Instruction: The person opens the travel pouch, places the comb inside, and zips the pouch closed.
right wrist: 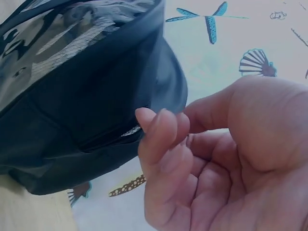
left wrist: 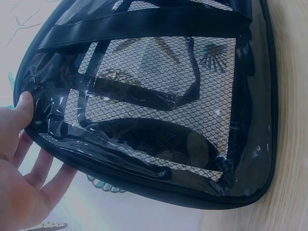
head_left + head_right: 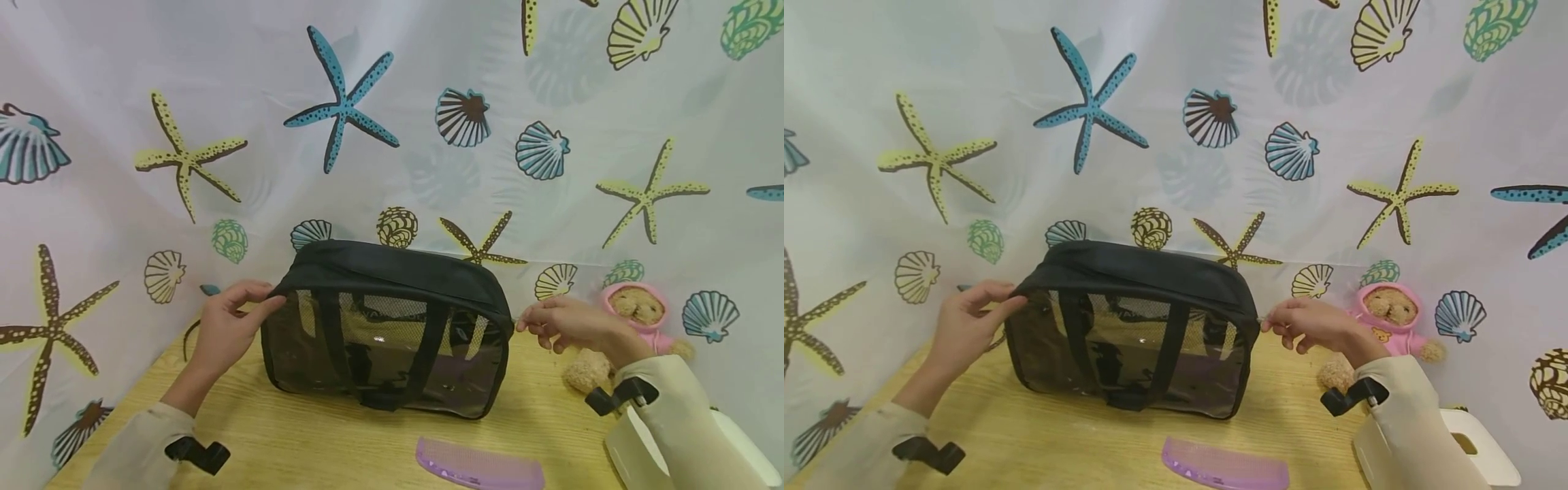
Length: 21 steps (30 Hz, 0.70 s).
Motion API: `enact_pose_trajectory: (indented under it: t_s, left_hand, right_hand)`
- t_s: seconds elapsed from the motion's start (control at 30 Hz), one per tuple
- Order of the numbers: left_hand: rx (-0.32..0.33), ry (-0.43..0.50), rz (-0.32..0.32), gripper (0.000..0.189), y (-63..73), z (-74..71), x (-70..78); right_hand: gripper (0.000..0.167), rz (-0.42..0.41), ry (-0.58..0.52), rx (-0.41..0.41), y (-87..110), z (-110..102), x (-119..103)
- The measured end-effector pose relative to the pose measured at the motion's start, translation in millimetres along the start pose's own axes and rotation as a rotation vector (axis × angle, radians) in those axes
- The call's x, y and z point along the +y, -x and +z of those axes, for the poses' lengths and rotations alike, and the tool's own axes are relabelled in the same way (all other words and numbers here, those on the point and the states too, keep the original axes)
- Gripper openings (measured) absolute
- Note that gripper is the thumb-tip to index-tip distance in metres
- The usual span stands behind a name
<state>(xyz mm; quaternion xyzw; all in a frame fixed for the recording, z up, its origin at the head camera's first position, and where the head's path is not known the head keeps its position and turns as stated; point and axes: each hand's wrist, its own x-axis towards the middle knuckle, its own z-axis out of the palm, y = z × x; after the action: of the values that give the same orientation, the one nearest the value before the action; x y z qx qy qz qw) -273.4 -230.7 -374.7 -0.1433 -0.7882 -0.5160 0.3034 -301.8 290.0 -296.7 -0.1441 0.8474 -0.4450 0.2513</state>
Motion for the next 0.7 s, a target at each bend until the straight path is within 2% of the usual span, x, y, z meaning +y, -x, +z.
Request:
enact_pose_trajectory:
  t_s: [0.23,0.57,0.7]
  left_hand:
    - [-0.017,0.014,-0.016,0.015,1.5,-1.4,-1.3]
    - [-0.014,0.011,-0.022,0.018,0.9,-2.3,0.2]
    - [-0.015,0.013,-0.015,0.017,0.3,-2.3,0.9]
  right_hand:
    - [0.033,-0.008,0.072,0.034,1.8,-4,-15]
    - [0.031,-0.006,-0.051,0.039,-4.6,2,-37]
    - [0.032,-0.025,-0.065,0.017,-8.5,4,-45]
